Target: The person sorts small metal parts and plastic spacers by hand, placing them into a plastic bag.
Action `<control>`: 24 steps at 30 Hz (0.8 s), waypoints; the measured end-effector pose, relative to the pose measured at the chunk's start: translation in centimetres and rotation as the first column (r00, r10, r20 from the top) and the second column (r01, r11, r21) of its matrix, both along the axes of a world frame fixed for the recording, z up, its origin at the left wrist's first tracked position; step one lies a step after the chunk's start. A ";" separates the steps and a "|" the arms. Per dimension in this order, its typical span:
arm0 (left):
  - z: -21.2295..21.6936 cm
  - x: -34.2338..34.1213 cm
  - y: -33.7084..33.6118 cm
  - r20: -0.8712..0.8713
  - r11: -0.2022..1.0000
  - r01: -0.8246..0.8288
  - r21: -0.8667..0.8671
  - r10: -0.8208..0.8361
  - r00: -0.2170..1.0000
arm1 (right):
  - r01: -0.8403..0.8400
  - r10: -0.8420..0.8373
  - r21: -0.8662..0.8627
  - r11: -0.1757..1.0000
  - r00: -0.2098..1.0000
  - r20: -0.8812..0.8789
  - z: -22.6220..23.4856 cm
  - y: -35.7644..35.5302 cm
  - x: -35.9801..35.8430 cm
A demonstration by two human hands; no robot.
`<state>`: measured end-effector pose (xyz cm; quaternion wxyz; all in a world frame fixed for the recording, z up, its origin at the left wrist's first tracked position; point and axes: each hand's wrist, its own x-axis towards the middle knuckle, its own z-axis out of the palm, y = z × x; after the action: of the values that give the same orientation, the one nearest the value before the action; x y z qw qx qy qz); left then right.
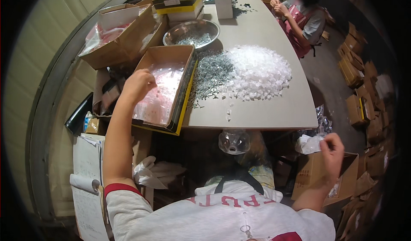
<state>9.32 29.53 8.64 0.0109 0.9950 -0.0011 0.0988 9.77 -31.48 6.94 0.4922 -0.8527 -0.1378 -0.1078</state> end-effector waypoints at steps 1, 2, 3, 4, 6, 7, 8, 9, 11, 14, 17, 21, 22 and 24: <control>0.7 -0.5 -0.2 0.059 0.998 -0.060 -0.013 0.061 0.996 | -0.051 0.050 -0.062 0.997 0.999 -0.014 -0.1 2.0 0.4; 0.9 -1.2 0.0 0.174 0.995 -0.048 -0.086 0.062 0.983 | -0.111 0.105 -0.065 0.992 0.990 -0.090 0.4 4.3 0.4; 1.2 -1.7 -0.1 0.178 0.995 -0.052 -0.088 0.067 0.982 | -0.192 0.188 -0.104 0.976 0.981 -0.051 -0.5 5.4 0.9; 1.4 -2.0 -0.4 0.293 0.977 -0.096 -0.191 0.150 0.944 | -0.243 0.230 -0.123 0.962 0.967 -0.108 -0.4 7.2 0.8; 2.2 -3.1 -2.6 0.393 0.905 -0.113 -0.411 0.288 0.873 | -0.387 0.377 -0.090 0.918 0.919 -0.112 -0.6 10.5 0.7; 2.2 -3.9 -4.5 0.447 0.865 -0.040 -0.500 0.297 0.844 | -0.468 0.462 -0.050 0.882 0.882 -0.093 -0.9 12.2 0.5; 2.1 -4.7 -6.7 0.495 0.815 0.037 -0.578 0.313 0.811 | -0.554 0.545 -0.086 0.828 0.831 -0.112 -0.5 13.7 0.3; 2.2 -5.2 -9.9 0.384 0.605 0.103 -0.790 0.357 0.851 | -0.615 0.615 -0.089 0.783 0.788 -0.032 -0.8 15.1 0.0; 0.1 -6.6 -14.9 0.257 0.292 0.181 -0.939 0.247 0.934 | -0.688 0.686 -0.015 0.725 0.721 0.093 -1.4 17.3 -1.1; -2.8 -9.7 -21.3 0.108 -0.025 0.112 -0.993 0.137 0.985 | -0.711 0.667 0.006 0.703 0.662 0.342 -1.3 20.0 -3.1; -5.9 -11.4 -24.4 0.063 -0.215 0.070 -0.974 0.040 0.997 | -0.666 0.626 -0.059 0.743 0.662 0.413 -1.6 20.6 -3.3; -7.7 -12.5 -25.5 0.052 -0.236 0.063 -0.970 0.055 0.997 | -0.647 0.630 -0.069 0.759 0.705 0.325 -2.6 20.4 -3.1; -8.0 -12.6 -25.5 0.043 -0.230 0.054 -0.972 0.055 0.998 | -0.670 0.651 -0.058 0.740 0.693 0.308 -2.8 20.3 -3.1; -8.7 -12.7 -24.9 0.121 -0.081 0.125 -0.989 0.058 0.991 | -0.692 0.673 -0.049 0.720 0.680 0.290 -2.9 20.3 -3.4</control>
<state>-3.42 4.66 -0.07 0.7410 0.6574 0.0464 0.1291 6.41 -11.22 4.08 0.4986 -0.6982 -0.5118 -0.0434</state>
